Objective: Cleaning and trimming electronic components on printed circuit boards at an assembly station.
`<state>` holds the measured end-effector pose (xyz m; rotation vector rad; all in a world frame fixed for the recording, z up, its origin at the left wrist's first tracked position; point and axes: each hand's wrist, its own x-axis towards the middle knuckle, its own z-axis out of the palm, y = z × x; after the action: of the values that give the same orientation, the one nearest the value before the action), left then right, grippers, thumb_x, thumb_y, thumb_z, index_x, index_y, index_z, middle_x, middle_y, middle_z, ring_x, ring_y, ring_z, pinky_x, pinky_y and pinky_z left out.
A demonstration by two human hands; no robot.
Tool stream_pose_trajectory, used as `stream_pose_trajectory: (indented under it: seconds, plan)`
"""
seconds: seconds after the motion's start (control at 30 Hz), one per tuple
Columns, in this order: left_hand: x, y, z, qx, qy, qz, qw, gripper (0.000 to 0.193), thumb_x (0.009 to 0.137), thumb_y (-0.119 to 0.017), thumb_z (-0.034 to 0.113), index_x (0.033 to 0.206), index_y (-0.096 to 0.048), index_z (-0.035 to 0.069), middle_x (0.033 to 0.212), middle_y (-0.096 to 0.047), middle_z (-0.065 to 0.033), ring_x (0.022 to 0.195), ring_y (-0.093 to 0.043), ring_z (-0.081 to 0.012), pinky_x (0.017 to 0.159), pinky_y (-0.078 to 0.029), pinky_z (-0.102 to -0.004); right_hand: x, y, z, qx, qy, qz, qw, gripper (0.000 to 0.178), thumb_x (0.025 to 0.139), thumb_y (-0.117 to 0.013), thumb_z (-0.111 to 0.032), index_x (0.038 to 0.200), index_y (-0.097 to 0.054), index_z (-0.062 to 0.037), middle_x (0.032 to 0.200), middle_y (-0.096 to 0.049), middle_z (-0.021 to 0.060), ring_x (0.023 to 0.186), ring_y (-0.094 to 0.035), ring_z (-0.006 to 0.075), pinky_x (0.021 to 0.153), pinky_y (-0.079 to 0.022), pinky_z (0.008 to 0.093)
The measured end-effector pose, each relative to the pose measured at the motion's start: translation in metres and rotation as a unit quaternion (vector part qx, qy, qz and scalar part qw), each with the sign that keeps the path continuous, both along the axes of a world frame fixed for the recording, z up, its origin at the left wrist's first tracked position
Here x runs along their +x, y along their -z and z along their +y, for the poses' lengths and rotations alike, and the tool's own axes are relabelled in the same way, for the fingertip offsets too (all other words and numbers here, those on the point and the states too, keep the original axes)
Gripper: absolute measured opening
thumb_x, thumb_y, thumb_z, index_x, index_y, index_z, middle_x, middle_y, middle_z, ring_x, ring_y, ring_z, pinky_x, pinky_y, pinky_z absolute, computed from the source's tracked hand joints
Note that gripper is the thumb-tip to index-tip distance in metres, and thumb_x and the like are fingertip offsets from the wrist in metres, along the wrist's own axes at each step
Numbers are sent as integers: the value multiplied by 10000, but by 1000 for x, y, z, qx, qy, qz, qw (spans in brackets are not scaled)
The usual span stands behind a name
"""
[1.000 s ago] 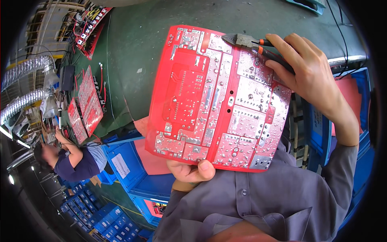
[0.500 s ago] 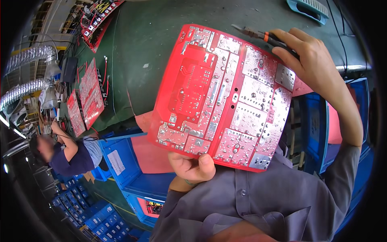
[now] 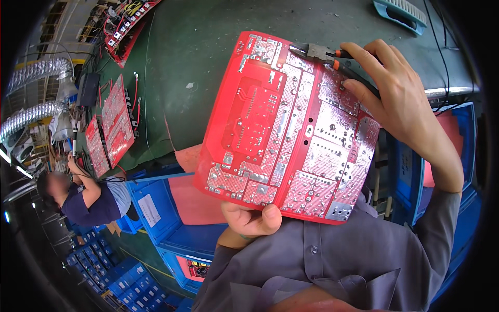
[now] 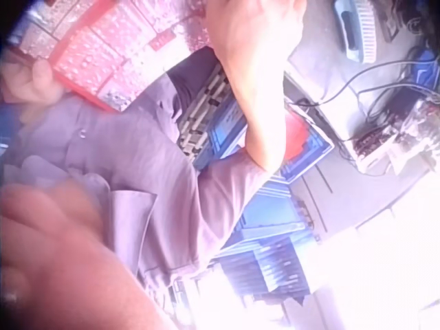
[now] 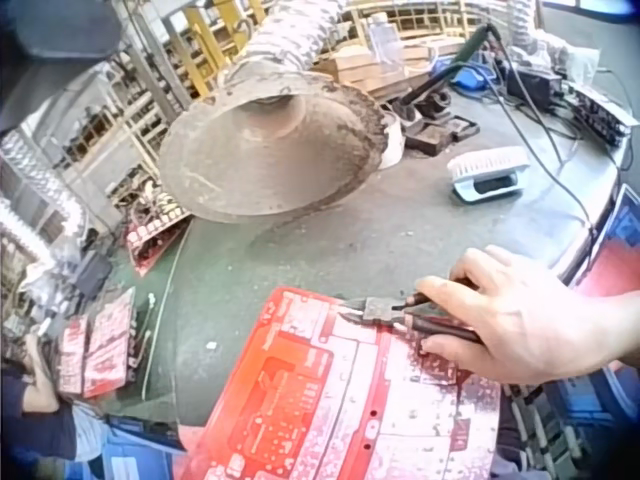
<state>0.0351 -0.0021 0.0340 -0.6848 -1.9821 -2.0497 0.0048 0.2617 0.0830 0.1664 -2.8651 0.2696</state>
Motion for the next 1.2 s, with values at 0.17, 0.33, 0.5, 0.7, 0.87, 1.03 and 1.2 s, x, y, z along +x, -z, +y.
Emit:
stream_pose_trajectory:
  seconds: [0.17,0.33,0.5,0.7,0.87,1.03,1.2]
  plan:
    - [-6,4,1,-25,21,57,998,474,793,-552,290,1096,-433,-55,1148,-523,-217,1012,-544,-231,857,-431,-358,0,-2,1,7,-6,-5,1000,417,798,-626,-189,1182,-518,-65,937,-518,125,858,-528,293,725,-440,381]
    - [-6,8,-4,-24,13,61,998,483,789,-548,290,1103,-432,-58,1152,-521,-221,1015,-544,-232,870,-427,-363,-1,-3,2,3,-11,-14,1000,408,794,-635,-185,1169,-528,-66,900,-516,118,825,-529,283,717,-441,383]
    - [-3,6,-2,-23,-2,46,999,487,797,-557,306,1092,-432,-61,1138,-531,-212,1009,-546,-225,871,-426,-358,-7,5,6,27,-55,39,997,405,779,-655,-180,1148,-537,-59,787,-511,103,683,-536,263,616,-457,363]
    - [1,4,-1,-27,-31,16,999,468,806,-567,319,1056,-444,-56,1062,-560,-181,959,-554,-198,852,-424,-339,-12,12,7,52,-66,52,995,393,778,-658,-180,1132,-548,-47,770,-522,108,649,-546,259,572,-457,353]
    - [6,-1,1,41,-31,-30,998,308,784,-667,178,951,-512,-29,972,-582,-112,813,-527,-100,698,-422,-233,-21,13,17,9,-46,11,999,367,817,-616,-207,1138,-545,-45,767,-532,117,650,-556,278,579,-453,372]
    - [6,-3,8,70,-45,-24,996,251,785,-654,147,914,-542,-37,992,-589,-124,817,-528,-96,689,-421,-224,-23,10,18,21,24,28,999,360,850,-572,-229,1160,-534,-49,850,-537,128,744,-553,300,662,-442,381]
    - [4,-5,2,47,11,-14,999,280,790,-646,126,978,-544,-56,1054,-578,-144,886,-536,-107,727,-427,-222,-16,3,3,-12,-13,23,1000,399,825,-581,-217,1178,-512,-46,947,-514,142,877,-513,310,767,-424,383]
